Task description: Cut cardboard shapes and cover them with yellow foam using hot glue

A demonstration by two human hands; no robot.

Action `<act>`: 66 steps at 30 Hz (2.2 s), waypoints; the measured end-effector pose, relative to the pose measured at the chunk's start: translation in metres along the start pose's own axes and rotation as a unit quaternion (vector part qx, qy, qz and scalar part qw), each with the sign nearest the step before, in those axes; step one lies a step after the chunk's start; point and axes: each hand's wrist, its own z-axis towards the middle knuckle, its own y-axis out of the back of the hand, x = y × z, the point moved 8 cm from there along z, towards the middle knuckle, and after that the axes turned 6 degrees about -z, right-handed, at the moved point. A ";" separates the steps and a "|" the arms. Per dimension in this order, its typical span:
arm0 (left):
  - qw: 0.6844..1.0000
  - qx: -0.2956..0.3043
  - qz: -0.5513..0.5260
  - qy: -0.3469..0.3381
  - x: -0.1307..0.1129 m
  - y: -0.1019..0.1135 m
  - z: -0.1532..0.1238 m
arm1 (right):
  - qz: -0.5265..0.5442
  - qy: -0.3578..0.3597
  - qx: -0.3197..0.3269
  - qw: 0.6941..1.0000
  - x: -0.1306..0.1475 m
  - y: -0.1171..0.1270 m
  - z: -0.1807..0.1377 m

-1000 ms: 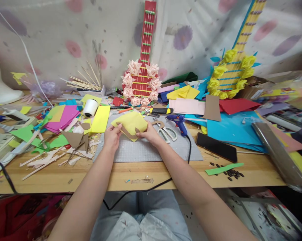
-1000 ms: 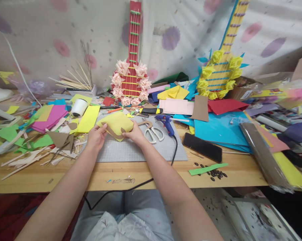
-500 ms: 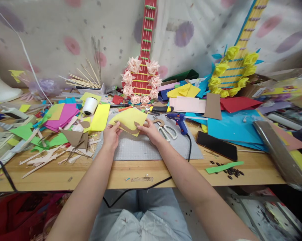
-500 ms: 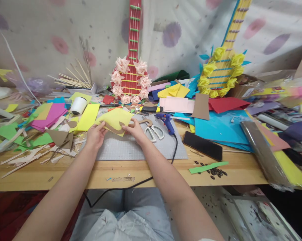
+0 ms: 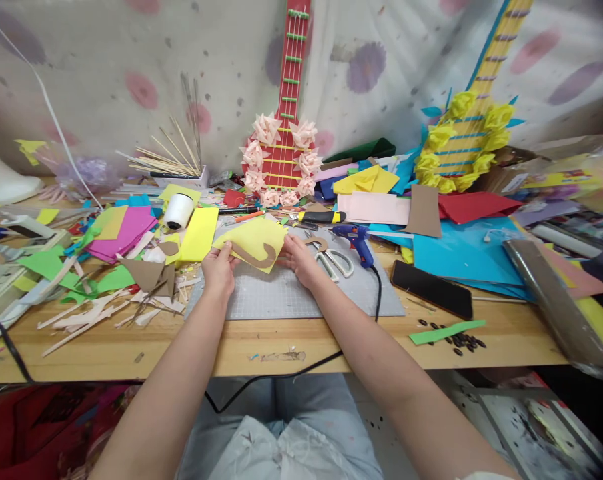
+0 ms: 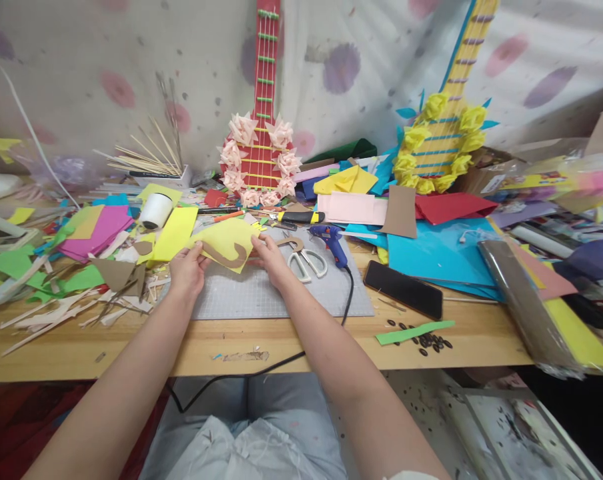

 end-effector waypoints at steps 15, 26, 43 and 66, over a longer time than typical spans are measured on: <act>0.999 -0.027 0.011 -0.030 -0.006 0.006 0.004 | -0.022 0.062 -0.156 0.985 0.008 0.038 0.007; 0.999 0.016 0.040 -0.025 0.000 -0.001 0.001 | -0.064 0.032 -0.055 0.996 -0.003 0.006 0.003; 0.998 0.058 0.018 0.000 0.002 -0.007 0.001 | -0.037 0.052 -0.100 0.993 -0.001 0.020 0.006; 0.992 0.109 0.064 0.013 0.014 -0.017 -0.008 | -0.003 0.025 -0.048 0.999 -0.004 0.011 0.004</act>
